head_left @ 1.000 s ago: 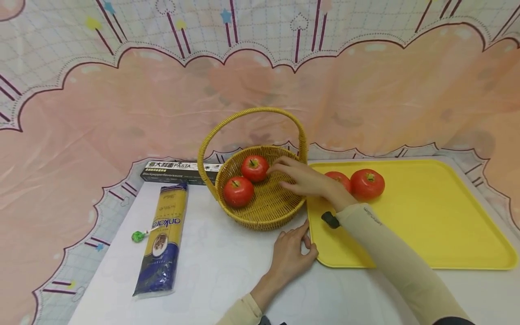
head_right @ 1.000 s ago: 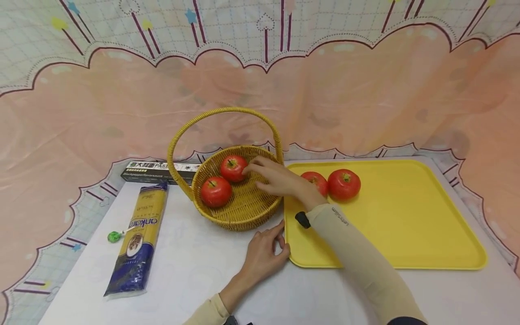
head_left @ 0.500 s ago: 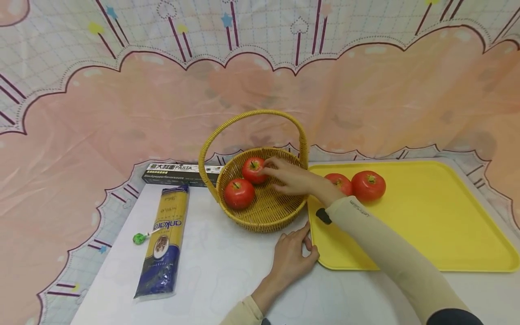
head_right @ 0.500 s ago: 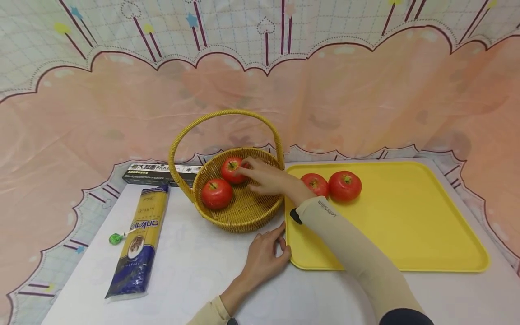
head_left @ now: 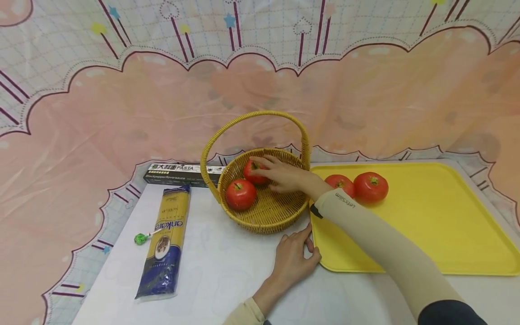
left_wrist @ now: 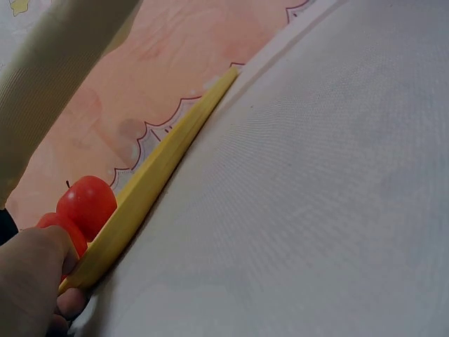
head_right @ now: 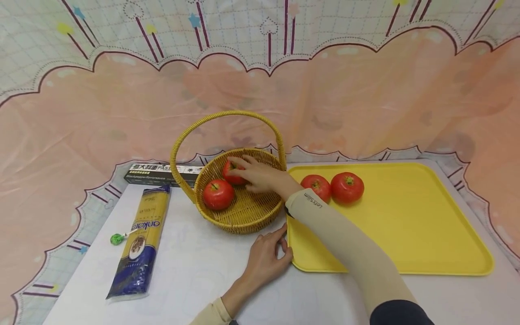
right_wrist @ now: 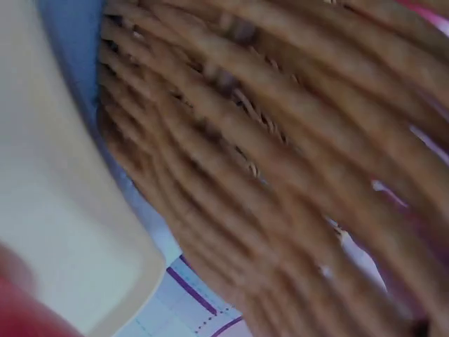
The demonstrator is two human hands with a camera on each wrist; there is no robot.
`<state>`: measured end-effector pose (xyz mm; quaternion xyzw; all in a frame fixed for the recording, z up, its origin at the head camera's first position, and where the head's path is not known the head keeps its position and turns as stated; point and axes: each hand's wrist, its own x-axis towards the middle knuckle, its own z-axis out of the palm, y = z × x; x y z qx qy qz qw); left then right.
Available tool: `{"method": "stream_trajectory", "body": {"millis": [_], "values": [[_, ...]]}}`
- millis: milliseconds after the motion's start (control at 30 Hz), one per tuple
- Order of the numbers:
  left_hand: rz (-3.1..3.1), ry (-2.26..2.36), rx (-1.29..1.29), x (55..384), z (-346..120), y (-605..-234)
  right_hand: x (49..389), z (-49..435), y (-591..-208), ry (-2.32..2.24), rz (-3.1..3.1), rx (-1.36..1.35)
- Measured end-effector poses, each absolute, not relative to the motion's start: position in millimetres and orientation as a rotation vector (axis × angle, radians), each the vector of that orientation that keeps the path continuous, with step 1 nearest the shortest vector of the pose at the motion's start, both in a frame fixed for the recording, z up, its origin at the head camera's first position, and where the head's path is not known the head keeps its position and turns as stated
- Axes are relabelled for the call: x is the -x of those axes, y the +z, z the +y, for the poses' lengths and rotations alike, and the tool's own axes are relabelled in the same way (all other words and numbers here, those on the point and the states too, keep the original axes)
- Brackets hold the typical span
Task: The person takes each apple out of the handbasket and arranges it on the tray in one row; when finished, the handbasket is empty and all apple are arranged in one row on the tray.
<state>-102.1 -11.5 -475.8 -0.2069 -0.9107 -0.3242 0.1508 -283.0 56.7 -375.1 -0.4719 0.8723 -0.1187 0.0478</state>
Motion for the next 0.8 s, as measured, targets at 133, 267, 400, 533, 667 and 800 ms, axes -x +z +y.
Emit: {"method": "stream_trajectory", "body": {"millis": [133,267,400,533,667,800], "values": [[-2.613,-0.937,0.6,102.5,-12.5,-475.9,286.7,50.5,-374.9,-0.347,2.665,1.403],[-2.617,-0.93,0.599,102.3,-12.6,-476.6,290.8,46.1,-375.8,-0.277,2.657,1.397],[-2.618,-0.919,0.598,101.8,-11.8,-477.1,294.2,45.3,-378.8,-0.245,2.65,1.401],[-2.622,-0.925,0.591,101.7,-11.3,-476.5,297.8,44.0,-383.0,-0.303,2.637,1.426],[-2.632,-0.926,0.587,101.6,-10.9,-475.8,300.3,42.5,-387.0,-0.375,2.626,1.41],[-2.635,-0.918,0.581,102.1,-11.5,-475.9,301.1,41.0,-389.8,-0.443,2.638,1.39]]}}
